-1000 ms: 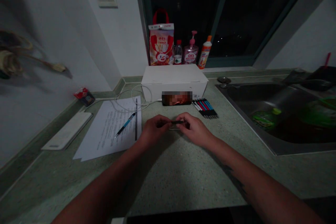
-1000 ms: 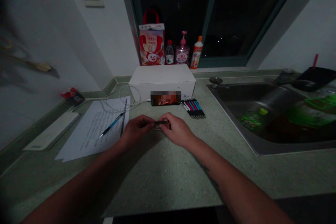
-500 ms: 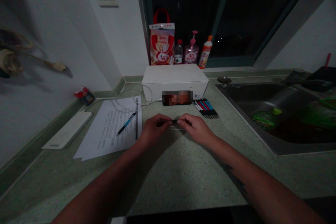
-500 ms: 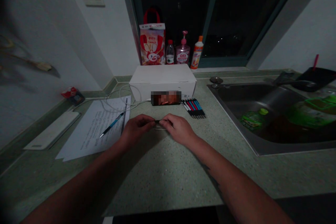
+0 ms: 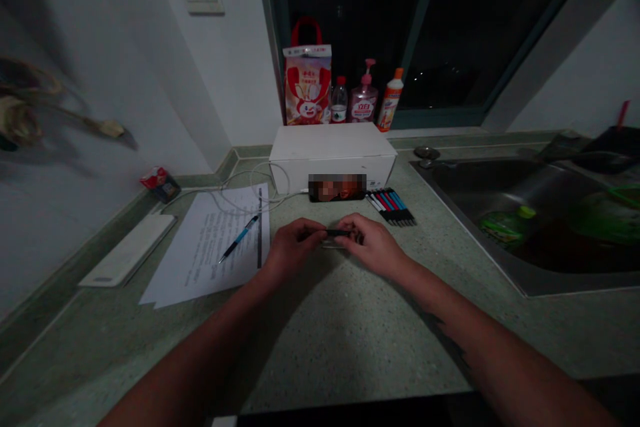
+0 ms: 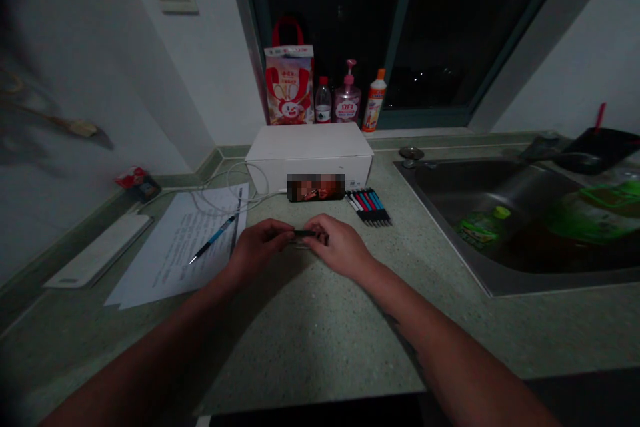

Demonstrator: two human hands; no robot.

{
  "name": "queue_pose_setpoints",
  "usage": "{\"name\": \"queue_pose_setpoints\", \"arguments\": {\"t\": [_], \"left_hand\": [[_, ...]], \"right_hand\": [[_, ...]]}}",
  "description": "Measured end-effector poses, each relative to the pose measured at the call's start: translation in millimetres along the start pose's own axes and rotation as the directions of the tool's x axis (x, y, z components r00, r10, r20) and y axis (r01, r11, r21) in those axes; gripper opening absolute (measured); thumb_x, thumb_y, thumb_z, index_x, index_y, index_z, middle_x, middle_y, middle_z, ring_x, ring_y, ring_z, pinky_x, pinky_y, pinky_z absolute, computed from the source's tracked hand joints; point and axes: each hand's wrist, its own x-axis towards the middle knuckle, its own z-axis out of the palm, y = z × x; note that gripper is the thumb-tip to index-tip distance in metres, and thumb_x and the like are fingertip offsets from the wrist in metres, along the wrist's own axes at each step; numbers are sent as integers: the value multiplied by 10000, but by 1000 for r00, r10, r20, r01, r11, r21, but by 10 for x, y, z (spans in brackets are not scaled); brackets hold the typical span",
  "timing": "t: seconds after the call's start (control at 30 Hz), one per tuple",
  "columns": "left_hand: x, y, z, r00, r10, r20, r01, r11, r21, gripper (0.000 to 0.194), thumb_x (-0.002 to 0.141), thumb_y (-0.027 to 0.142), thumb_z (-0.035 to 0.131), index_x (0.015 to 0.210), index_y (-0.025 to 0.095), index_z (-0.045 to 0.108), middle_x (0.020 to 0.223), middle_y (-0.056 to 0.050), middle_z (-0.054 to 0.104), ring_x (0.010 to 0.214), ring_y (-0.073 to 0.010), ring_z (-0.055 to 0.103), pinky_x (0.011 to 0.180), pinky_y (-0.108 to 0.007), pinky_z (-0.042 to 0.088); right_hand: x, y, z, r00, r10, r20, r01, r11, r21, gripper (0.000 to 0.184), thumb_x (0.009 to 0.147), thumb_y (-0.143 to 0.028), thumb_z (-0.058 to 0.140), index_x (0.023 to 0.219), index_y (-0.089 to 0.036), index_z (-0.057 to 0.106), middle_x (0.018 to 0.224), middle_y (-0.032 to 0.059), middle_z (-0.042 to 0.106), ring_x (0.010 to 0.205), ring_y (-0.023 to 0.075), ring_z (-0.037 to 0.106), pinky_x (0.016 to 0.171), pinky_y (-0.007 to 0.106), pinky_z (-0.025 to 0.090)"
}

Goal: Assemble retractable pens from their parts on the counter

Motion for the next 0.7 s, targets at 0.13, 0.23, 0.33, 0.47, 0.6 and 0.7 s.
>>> {"name": "queue_pose_setpoints", "arguments": {"t": [0.13,0.23,0.33,0.47,0.6,0.7], "left_hand": [[-8,18,4,1000,2,24,-1,1000,-8,167,759,343,714,804,182,714,723,-24,738,662,-155,641,660,-282,511],[-16,31,4,1000,-7,15,7,1000,18,162,757,343,714,793,184,716,721,-24,735,658,-152,632,649,-278,498],[-19,34,1,1000,-9,12,9,999,34,166,758,346,712,799,185,719,689,-13,713,647,-149,620,634,-272,483],[-15,20,4,1000,-9,23,8,999,46,156,748,342,715,787,192,728,691,-11,725,648,-152,629,639,-275,493],[-8,-16,14,999,-8,42,6,999,47,129,750,323,721,790,201,738,723,-10,753,679,-163,661,672,-283,515],[-11,-46,22,997,-10,77,3,996,84,126,777,308,708,829,202,752,780,-21,775,729,-183,688,709,-298,527]], "right_hand": [[0,7,-3,999,-27,35,28,999,-29,172,996,-302,578,901,-198,678,806,18,703,747,167,629,686,284,424],[4,8,-5,999,-22,24,23,999,-29,140,981,-317,613,945,-203,686,845,23,716,751,168,632,693,285,435],[2,2,-6,1000,-12,15,12,999,-34,115,918,-284,698,1000,-207,673,850,10,711,718,159,613,670,276,429],[-1,-4,-10,999,-25,43,27,998,-56,132,985,-300,605,929,-201,672,824,16,703,734,164,615,672,274,417],[13,1,-21,997,-14,72,24,990,-141,298,1041,-334,505,833,-197,668,785,30,692,731,173,622,676,280,409],[27,11,-36,993,22,115,0,983,-186,365,1058,-359,474,798,-194,669,770,38,694,728,178,631,681,284,408]]}}
